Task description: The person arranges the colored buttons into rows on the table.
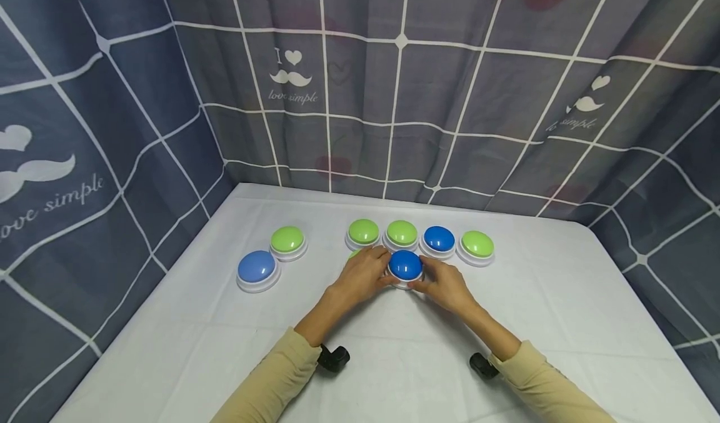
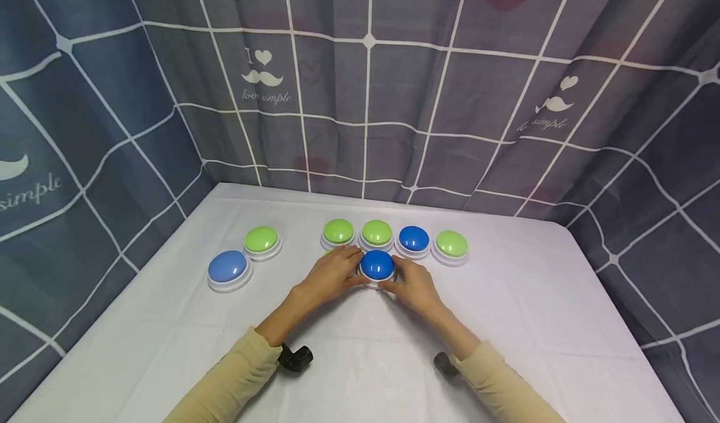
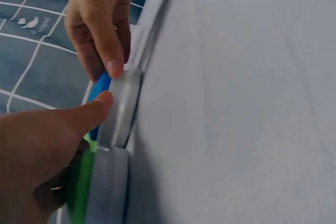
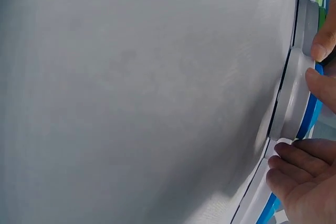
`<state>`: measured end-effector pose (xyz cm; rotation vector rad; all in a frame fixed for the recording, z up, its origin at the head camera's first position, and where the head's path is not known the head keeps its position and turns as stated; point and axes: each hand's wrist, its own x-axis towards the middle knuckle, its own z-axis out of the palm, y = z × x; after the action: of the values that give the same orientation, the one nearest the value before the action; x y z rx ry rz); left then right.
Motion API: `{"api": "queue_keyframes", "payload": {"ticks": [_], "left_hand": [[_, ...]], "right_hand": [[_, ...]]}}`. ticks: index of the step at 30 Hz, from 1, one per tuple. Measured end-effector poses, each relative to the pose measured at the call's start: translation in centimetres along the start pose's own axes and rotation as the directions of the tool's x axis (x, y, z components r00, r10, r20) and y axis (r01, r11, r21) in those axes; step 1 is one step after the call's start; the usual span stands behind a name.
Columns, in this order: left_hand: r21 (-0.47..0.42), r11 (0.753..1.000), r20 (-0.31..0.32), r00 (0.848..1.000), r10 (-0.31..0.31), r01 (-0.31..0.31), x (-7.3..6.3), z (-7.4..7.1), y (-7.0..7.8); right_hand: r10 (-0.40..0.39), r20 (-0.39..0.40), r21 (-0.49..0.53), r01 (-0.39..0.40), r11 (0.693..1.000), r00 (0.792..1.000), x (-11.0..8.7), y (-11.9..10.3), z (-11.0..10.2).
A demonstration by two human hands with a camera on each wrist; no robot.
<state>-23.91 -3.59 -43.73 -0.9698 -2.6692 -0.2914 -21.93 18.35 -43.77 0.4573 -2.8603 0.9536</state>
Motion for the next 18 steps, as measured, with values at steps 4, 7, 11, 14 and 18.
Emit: {"api": "queue_keyframes", "payload": {"ticks": [4, 7, 11, 14, 18], "left_hand": [[-0.123, 0.989, -0.004, 0.997, -0.08, 0.079, -1.1, -1.8, -0.2], [-0.215, 0.966, -0.024, 0.989, -0.149, 0.141, -2.8, -3.7, -0.7], [-0.259, 0.938, -0.056, 0.966, -0.251, 0.228, -5.9, -6.4, -2.6], [-0.261, 0.915, -0.07, 0.94, -0.335, 0.307, -8.3, -8.7, -4.5], [-0.291, 0.859, -0.048, 0.891, -0.452, 0.421, -11.2, -11.2, -7.3]], "right_hand": [[-0.022, -0.032, 0.011, 0.023, 1.0, 0.999, 0.1, -0.6, -0.3], [-0.044, -0.059, 0.045, 0.046, 0.998, 0.997, 0.4, -1.8, -0.3], [-0.091, -0.063, 0.075, 0.095, 0.993, 0.994, 1.2, -4.4, 0.2], [-0.134, -0.045, 0.093, 0.137, 0.986, 0.99, 1.9, -6.8, 1.4], [-0.153, 0.018, 0.136, 0.149, 0.979, 0.988, 2.8, -10.0, 3.4]]}}
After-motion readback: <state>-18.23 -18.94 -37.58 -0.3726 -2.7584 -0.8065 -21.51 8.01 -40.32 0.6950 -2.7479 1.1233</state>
